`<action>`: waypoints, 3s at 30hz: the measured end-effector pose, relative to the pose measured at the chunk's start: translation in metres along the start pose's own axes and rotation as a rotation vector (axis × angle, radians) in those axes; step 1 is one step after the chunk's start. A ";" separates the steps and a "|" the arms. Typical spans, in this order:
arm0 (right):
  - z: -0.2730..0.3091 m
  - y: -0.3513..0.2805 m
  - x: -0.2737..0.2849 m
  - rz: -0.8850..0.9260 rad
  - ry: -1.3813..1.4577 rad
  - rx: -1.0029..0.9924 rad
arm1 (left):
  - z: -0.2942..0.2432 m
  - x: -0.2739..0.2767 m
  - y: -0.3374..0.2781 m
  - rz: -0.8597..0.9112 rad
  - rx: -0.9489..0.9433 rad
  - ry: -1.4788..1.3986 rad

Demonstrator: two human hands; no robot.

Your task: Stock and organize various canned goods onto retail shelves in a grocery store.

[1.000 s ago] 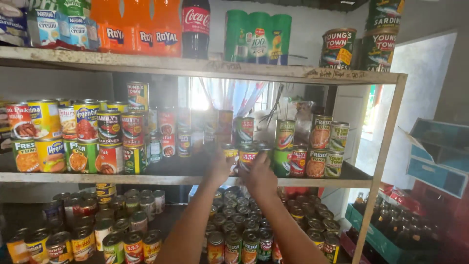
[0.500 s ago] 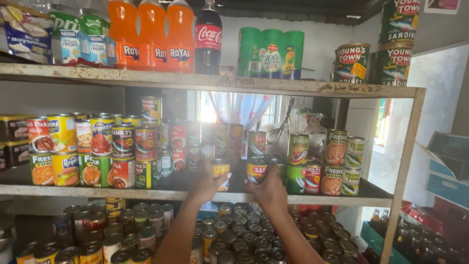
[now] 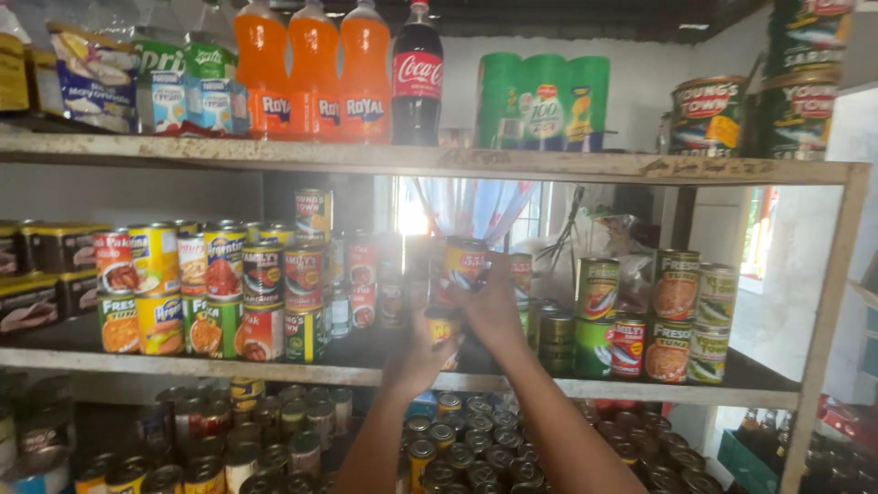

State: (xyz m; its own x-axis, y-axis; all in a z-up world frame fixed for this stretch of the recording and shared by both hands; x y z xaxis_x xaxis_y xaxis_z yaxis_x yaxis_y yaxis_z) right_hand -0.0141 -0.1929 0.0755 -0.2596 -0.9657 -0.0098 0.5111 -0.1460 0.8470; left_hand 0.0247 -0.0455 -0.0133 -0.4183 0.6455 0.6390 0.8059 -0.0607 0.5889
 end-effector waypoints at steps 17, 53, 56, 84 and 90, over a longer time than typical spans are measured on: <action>-0.062 -0.002 -0.018 0.214 0.196 -0.119 | -0.004 0.006 -0.007 0.016 0.055 0.018; -0.091 -0.036 -0.025 0.131 0.493 -0.455 | 0.013 -0.014 -0.007 0.102 -0.004 0.236; -0.090 -0.031 -0.021 0.123 0.437 -0.164 | 0.010 -0.011 -0.005 0.103 0.027 0.222; -0.057 -0.045 -0.047 0.451 0.254 -0.353 | 0.049 0.109 -0.014 -0.389 0.220 -0.260; -0.053 -0.050 -0.046 0.557 0.078 -0.289 | 0.051 0.074 0.017 -0.458 0.107 -0.402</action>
State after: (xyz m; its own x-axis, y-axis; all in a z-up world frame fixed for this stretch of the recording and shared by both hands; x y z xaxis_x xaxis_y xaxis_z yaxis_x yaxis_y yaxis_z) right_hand 0.0160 -0.1525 0.0055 0.1641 -0.9249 0.3430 0.7555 0.3415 0.5591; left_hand 0.0287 0.0402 0.0188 -0.5578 0.8257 0.0838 0.6279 0.3539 0.6932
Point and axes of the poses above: each hand's wrist, its own y-axis towards the middle knuckle, its own x-axis out of the back of the hand, z = x × y, the point moved 5 cm from there along y, towards the middle knuckle, and after that the axes turned 15 degrees about y, right-handed, at the moved point
